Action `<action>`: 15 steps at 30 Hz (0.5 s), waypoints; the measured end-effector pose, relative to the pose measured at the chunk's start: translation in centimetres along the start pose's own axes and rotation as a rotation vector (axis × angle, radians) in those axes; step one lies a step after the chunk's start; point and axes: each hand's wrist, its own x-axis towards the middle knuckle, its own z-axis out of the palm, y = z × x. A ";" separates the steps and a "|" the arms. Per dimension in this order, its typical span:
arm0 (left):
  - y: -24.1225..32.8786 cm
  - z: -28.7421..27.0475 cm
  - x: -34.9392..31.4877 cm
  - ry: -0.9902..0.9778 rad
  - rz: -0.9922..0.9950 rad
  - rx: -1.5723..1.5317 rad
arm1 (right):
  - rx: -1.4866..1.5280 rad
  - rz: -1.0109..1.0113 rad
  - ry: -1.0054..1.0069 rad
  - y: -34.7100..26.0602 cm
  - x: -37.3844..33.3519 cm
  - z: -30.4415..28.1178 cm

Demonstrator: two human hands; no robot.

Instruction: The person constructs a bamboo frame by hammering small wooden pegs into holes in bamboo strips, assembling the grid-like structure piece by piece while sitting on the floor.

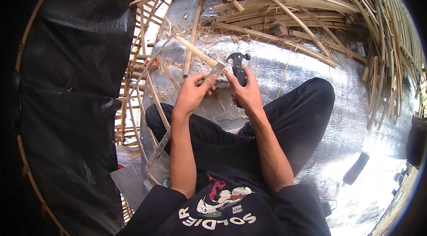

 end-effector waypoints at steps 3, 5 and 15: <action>-0.9 0.2 0.8 -0.013 -0.014 -0.047 | 0.013 0.009 0.023 0.3 0.3 -0.2; -1.5 0.4 1.1 -0.014 -0.059 -0.074 | 0.017 0.004 0.004 0.5 0.4 -0.7; -2.9 2.7 0.6 0.021 -0.066 -0.098 | 0.112 0.097 0.082 1.4 0.4 -1.3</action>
